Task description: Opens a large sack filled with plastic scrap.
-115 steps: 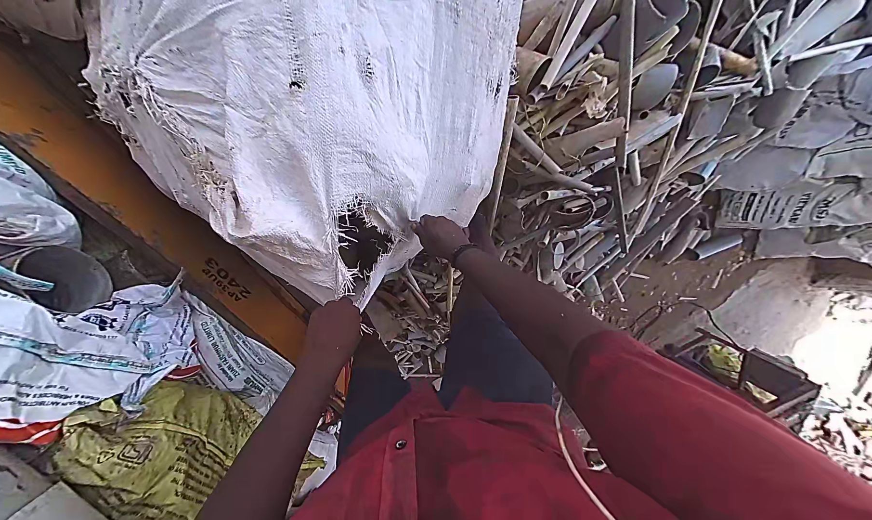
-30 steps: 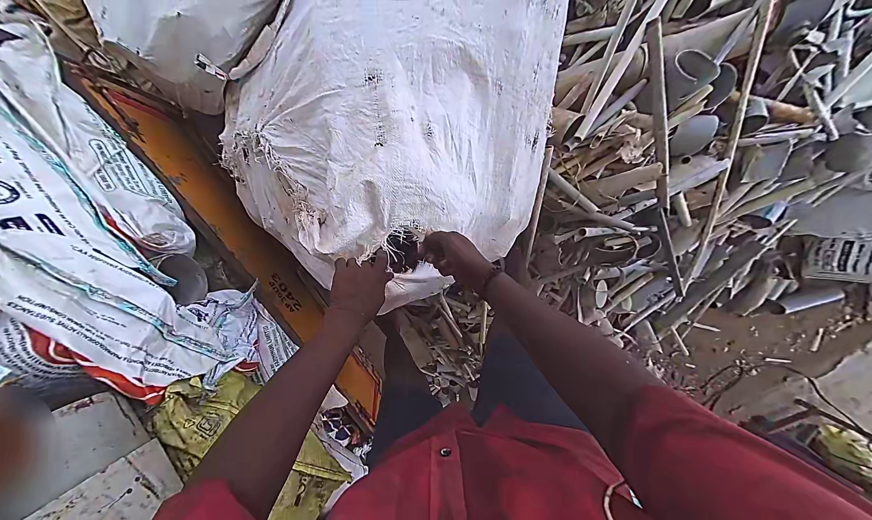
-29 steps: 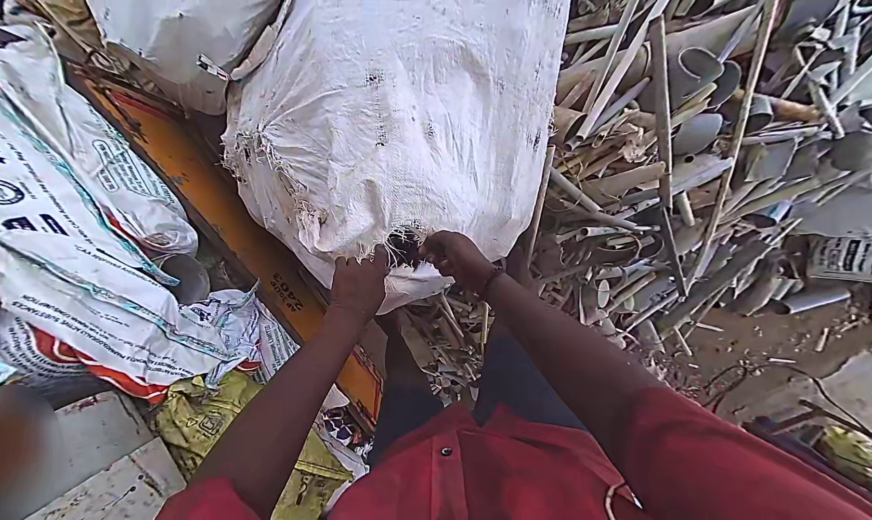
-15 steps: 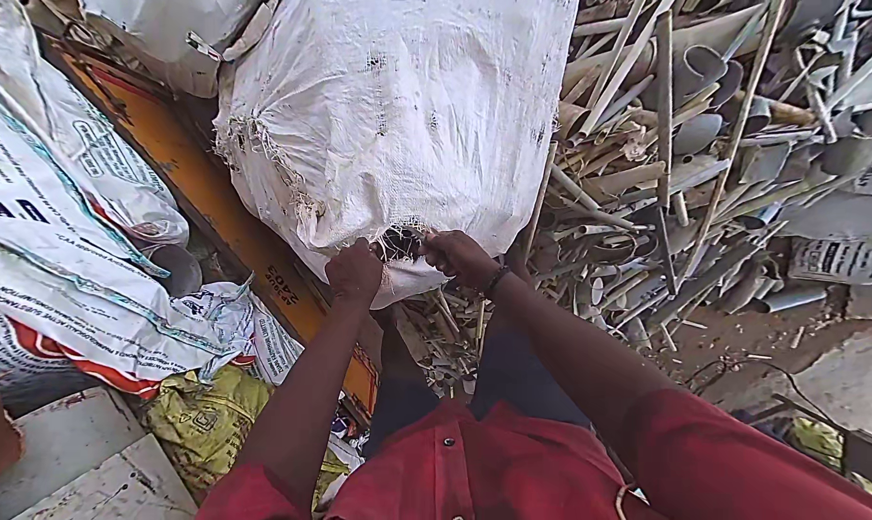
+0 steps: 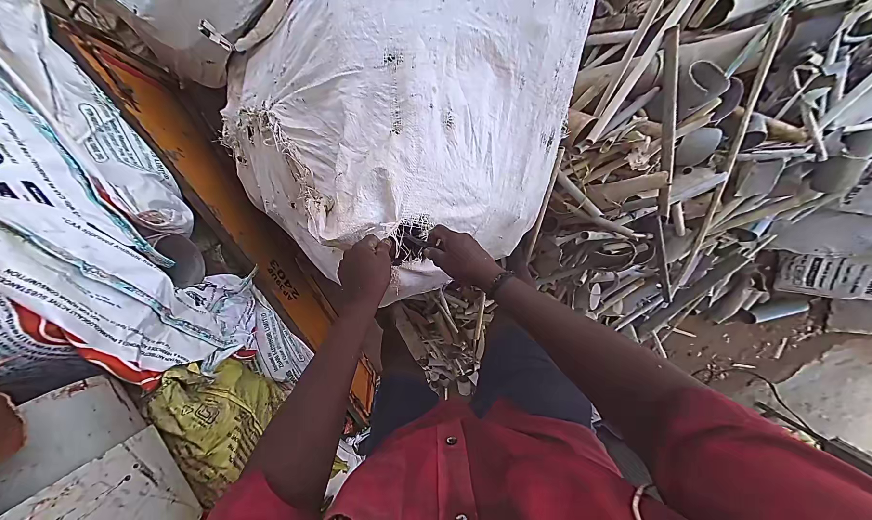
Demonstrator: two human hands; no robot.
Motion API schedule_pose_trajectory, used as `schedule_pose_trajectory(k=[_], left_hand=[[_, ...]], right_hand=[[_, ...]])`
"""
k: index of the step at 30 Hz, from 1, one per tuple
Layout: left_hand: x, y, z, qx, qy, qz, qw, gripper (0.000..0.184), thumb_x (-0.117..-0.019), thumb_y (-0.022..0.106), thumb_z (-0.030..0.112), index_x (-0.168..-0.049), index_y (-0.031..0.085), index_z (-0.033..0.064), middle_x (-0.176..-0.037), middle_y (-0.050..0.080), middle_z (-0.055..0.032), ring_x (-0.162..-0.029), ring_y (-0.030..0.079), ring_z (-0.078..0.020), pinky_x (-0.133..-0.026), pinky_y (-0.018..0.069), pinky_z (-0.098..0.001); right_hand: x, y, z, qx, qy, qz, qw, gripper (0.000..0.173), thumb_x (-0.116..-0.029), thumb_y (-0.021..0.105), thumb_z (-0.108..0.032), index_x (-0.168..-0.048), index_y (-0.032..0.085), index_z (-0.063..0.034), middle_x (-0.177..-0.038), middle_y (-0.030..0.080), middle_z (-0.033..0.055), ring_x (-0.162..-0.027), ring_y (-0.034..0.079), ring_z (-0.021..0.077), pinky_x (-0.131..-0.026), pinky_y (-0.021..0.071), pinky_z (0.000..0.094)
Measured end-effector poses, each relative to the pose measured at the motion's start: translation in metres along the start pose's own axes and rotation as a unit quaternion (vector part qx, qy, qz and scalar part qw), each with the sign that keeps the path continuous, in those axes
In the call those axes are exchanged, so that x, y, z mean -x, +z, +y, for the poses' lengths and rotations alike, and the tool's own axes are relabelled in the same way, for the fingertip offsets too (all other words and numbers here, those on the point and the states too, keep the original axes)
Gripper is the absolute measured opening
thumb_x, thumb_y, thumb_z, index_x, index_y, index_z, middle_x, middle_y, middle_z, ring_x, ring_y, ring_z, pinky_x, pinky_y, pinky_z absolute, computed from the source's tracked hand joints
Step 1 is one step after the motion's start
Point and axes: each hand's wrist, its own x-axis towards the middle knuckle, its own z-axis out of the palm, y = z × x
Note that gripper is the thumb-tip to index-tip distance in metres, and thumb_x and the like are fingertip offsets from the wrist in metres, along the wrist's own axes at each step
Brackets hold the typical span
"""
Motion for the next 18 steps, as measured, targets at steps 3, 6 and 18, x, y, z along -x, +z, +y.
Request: schedule_pose_trajectory(k=[3,6,18], left_hand=[[0.011,-0.004,0.004,-0.033,0.024,-0.006,0.999,0.039,-0.1092,0.045,0.036,-0.101,0.069,0.006,-0.095,0.07,-0.0186,-0.095,0.068,-0.0389,-0.08,0.0505,-0.0625],[0.016,-0.004,0.005,-0.067,0.043,-0.016,0.997,0.04,-0.1097,0.044,0.037,-0.103,0.069,0.0072,-0.097,0.072,-0.0176,-0.099,0.07,-0.038,-0.082,0.0518,-0.0625],[0.044,-0.011,0.025,-0.096,0.094,-0.046,0.99,0.038,-0.1107,0.043,0.034,-0.105,0.068,0.0065,-0.095,0.072,-0.0186,-0.096,0.07,-0.0388,-0.081,0.0529,-0.0601]], right_hand=[[-0.006,-0.014,-0.031,0.174,-0.009,-0.01,0.985,0.027,-0.1069,0.049,-0.027,-0.109,0.064,-0.0038,-0.094,0.07,0.0199,-0.095,0.07,0.0407,-0.079,0.0529,0.0596],[-0.019,-0.028,-0.058,0.253,-0.022,-0.024,0.967,0.032,-0.1054,0.047,-0.027,-0.094,0.064,-0.0026,-0.089,0.068,0.0201,-0.09,0.069,0.0406,-0.072,0.0514,0.0593],[-0.039,-0.067,-0.107,0.314,0.01,-0.059,0.948,0.031,-0.0988,0.057,-0.026,-0.082,0.064,-0.0018,-0.089,0.067,0.0209,-0.091,0.068,0.0411,-0.067,0.0477,0.0623]])
